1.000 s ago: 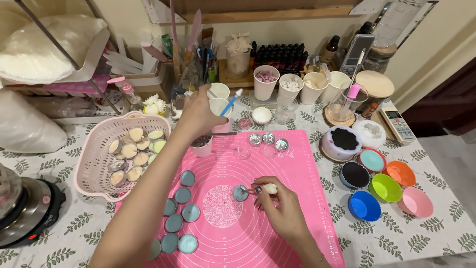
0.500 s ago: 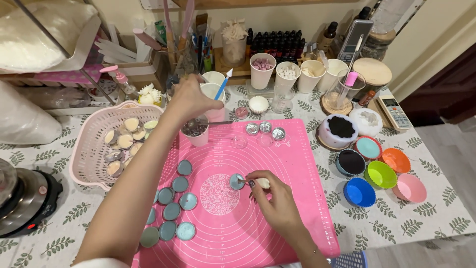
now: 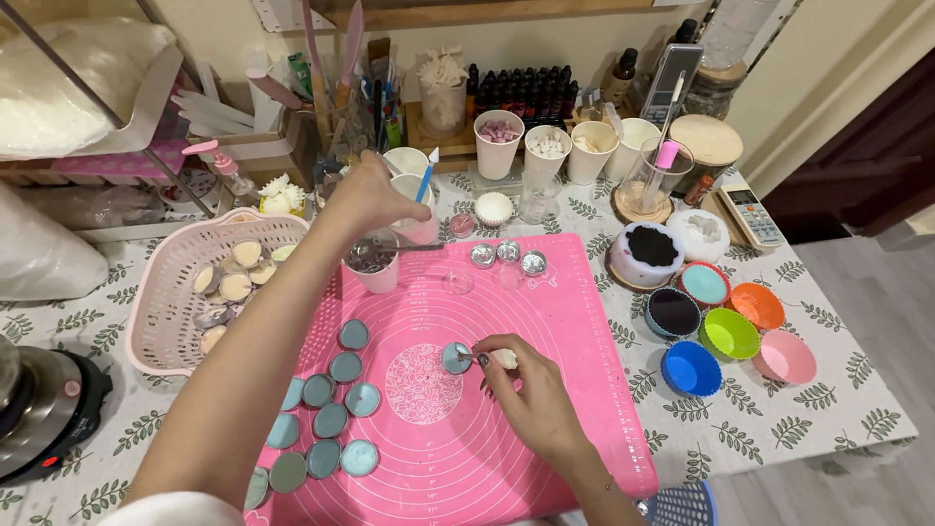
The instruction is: The recorder is placing small wax pieces into containers and preparing them for scenting or melting.
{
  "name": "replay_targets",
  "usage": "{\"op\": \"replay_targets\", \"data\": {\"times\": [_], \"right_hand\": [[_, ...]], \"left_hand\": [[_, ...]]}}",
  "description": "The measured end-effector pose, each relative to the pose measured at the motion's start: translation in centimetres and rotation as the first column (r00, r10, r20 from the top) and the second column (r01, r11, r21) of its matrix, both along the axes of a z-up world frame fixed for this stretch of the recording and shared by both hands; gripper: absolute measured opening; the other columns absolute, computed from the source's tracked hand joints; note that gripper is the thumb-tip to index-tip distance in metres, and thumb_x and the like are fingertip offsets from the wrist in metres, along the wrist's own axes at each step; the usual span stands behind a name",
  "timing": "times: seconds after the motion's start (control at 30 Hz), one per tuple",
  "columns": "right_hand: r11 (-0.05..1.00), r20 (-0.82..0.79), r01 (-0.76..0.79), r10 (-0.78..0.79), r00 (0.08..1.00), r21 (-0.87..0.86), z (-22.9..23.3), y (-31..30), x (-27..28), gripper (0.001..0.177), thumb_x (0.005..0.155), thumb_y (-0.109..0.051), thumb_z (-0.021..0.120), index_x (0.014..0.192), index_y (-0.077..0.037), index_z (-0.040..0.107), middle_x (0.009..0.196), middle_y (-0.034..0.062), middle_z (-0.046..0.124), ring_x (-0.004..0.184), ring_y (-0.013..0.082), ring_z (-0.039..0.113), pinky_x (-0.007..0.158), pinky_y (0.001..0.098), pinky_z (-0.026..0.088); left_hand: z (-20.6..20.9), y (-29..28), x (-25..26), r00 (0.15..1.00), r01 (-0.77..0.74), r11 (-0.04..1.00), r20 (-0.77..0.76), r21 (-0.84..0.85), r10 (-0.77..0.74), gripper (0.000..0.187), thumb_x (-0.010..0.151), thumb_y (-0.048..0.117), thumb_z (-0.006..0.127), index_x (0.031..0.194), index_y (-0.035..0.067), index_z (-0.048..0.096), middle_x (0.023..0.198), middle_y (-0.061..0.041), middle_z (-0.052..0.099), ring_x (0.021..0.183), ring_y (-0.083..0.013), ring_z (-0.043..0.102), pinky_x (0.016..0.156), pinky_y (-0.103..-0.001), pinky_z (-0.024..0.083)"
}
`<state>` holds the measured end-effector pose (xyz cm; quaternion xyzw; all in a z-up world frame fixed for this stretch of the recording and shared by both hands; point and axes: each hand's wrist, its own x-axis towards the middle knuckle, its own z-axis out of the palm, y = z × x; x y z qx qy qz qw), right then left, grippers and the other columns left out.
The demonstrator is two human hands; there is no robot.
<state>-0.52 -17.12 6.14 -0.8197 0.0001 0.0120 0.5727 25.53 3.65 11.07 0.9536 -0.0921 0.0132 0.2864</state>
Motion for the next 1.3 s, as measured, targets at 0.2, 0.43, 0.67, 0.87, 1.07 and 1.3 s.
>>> {"op": "replay_targets", "data": {"times": [0.2, 0.43, 0.67, 0.87, 1.07, 1.3], "right_hand": [[1.000, 0.023, -0.017, 0.017, 1.000, -0.001, 0.4, 0.1, -0.2, 0.020, 0.098, -0.016, 0.058, 0.112, -0.007, 0.068, 0.090, 0.0061, 0.076, 0.072, 0.0121, 0.073, 0.064, 0.0282, 0.058], [1.000, 0.016, -0.020, 0.020, 1.000, -0.008, 0.5, 0.1, -0.3, 0.020, 0.099, -0.017, 0.058, 0.112, -0.006, 0.068, 0.091, 0.0066, 0.076, 0.073, 0.0124, 0.073, 0.064, 0.0286, 0.058], [0.997, -0.024, -0.025, 0.027, 0.999, 0.078, 0.5, -0.2, -0.3, 0.021, 0.099, -0.014, 0.056, 0.114, -0.004, 0.066, 0.095, 0.0080, 0.074, 0.080, 0.0120, 0.076, 0.073, 0.0287, 0.065], [0.995, 0.041, -0.034, 0.030, 0.999, 0.091, 0.2, -0.6, -0.3, 0.021, 0.099, -0.011, 0.054, 0.114, -0.002, 0.066, 0.095, 0.0088, 0.074, 0.081, 0.0132, 0.076, 0.074, 0.0298, 0.063], [0.961, 0.073, 0.033, -0.055, 0.996, 0.274, -2.4, -1.1, -0.3, 0.023, 0.104, -0.013, 0.047, 0.113, -0.001, 0.064, 0.092, 0.0121, 0.074, 0.077, 0.0147, 0.072, 0.071, 0.0297, 0.061], [0.727, -0.013, 0.313, -0.386, 0.922, 0.611, -5.8, -1.6, -0.3, 0.031, 0.110, -0.021, 0.038, 0.104, 0.002, 0.059, 0.081, 0.0175, 0.070, 0.065, 0.0201, 0.067, 0.061, 0.0351, 0.059]], "left_hand": [[0.0, -0.2, 0.0, 1.000, 0.018, 0.998, -0.010, 0.066, -0.017, 0.099, 0.050, 0.045, 0.091, 0.118, -0.015, 0.051, 0.107, -0.032, 0.068, 0.101, -0.0383, 0.071, 0.089, -0.037, 0.057], [-0.2, -0.4, 0.8, 1.000, 0.013, 0.998, -0.021, 0.059, -0.012, 0.100, 0.047, 0.044, 0.092, 0.118, -0.015, 0.053, 0.108, -0.031, 0.069, 0.102, -0.0371, 0.071, 0.089, -0.037, 0.057], [0.0, -1.3, 1.4, 1.000, 0.019, 0.990, -0.019, 0.137, -0.016, 0.108, 0.050, 0.049, 0.092, 0.120, -0.022, 0.051, 0.111, -0.033, 0.067, 0.106, -0.0371, 0.070, 0.091, -0.036, 0.056], [-0.4, -2.0, 1.5, 0.999, 0.034, 0.980, -0.026, 0.196, -0.029, 0.116, 0.051, 0.049, 0.093, 0.129, -0.021, 0.044, 0.114, -0.035, 0.065, 0.109, -0.0398, 0.068, 0.093, -0.038, 0.055], [0.7, -1.2, -0.8, 0.998, 0.052, 0.985, -0.035, 0.165, -0.047, 0.117, 0.055, 0.050, 0.091, 0.140, -0.013, 0.041, 0.118, -0.034, 0.067, 0.112, -0.0406, 0.069, 0.098, -0.039, 0.054], [0.5, 1.2, -4.2, 0.984, 0.051, 0.996, 0.173, -0.078, -0.037, 0.096, 0.065, 0.043, 0.091, 0.139, -0.005, 0.051, 0.123, -0.024, 0.066, 0.112, -0.0360, 0.066, 0.096, -0.042, 0.052]]}}
